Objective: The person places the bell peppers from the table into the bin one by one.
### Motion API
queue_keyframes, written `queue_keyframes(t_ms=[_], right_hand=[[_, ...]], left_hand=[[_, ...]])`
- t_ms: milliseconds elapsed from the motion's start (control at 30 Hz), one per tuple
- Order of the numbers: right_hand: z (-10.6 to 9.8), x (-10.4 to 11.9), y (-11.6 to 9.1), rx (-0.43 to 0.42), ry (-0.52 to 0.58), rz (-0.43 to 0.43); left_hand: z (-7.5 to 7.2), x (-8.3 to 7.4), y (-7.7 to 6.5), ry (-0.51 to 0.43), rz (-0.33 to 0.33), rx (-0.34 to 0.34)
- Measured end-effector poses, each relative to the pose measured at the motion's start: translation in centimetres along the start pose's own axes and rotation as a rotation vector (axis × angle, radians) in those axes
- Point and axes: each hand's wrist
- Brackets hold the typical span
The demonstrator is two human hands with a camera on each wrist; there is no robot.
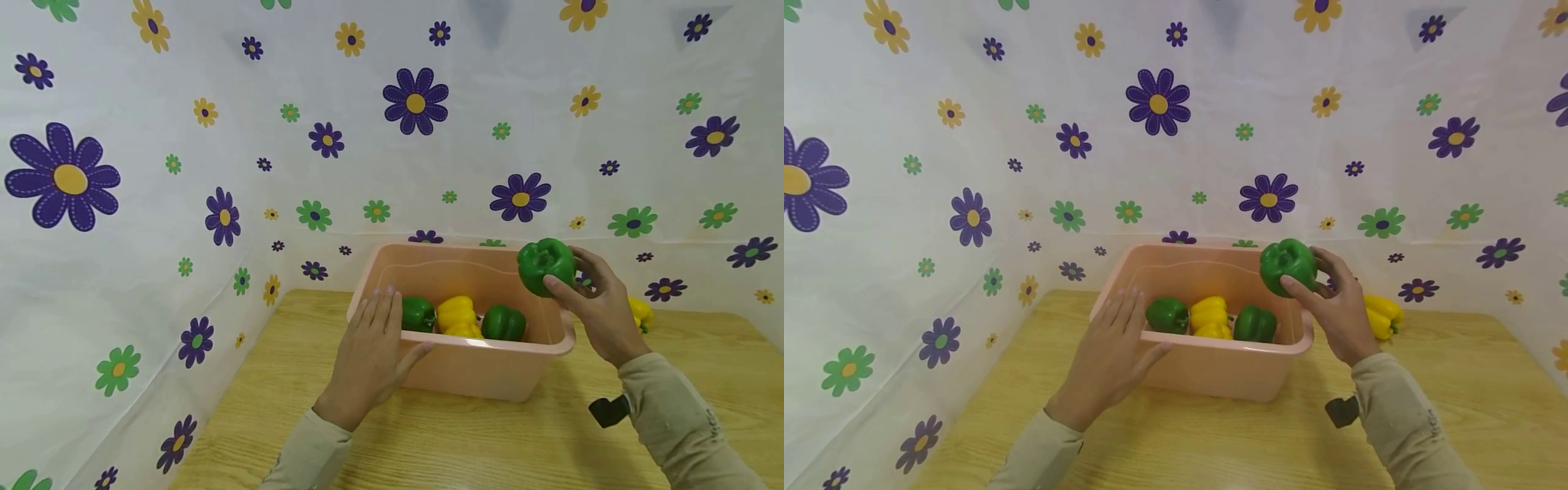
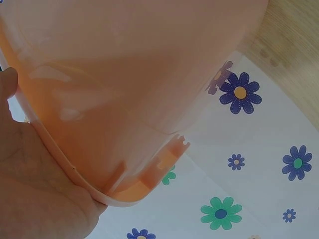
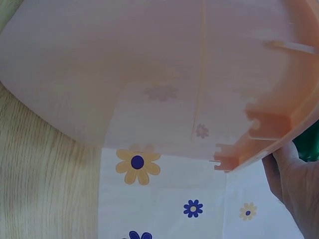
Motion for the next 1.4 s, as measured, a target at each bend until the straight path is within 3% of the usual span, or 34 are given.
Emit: queue_keyframes(t_ms=[767,1000,1167,1267,1400], right_hand=[[-0.1,-0.1,0.0,0.033,0.01,0.011],[-0.1,-0.1,-0.1,0.029,-0.007,0.014],[-0.7,0.3,0.1,0.042,0.14,-0.01],[-1.8,0.5,0.5,0.011,0.226,-0.04],[-3.7,0.0,1.4,-0.109,0.216,-0.057]], left_hand=[[0.1,0.1,0.0,-0.005,0.01,-0.026],[0.0,-0.1,-0.1,-0.003,-0.008,-0.001],[0.0,-0.1,-0.2,-0.014,-0.028,0.014],[0.1,0.0,-0.2,-0.009,-0.006,-0.01],[0.1,0.1,-0.1,-0.009,0.023,-0.04]])
Point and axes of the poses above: each hand's wrist, its own y-axis towards the middle knuckle, its own z-axis out of the palm, x = y × z, and after that the axes turned 15 degrees about -y, right-handed
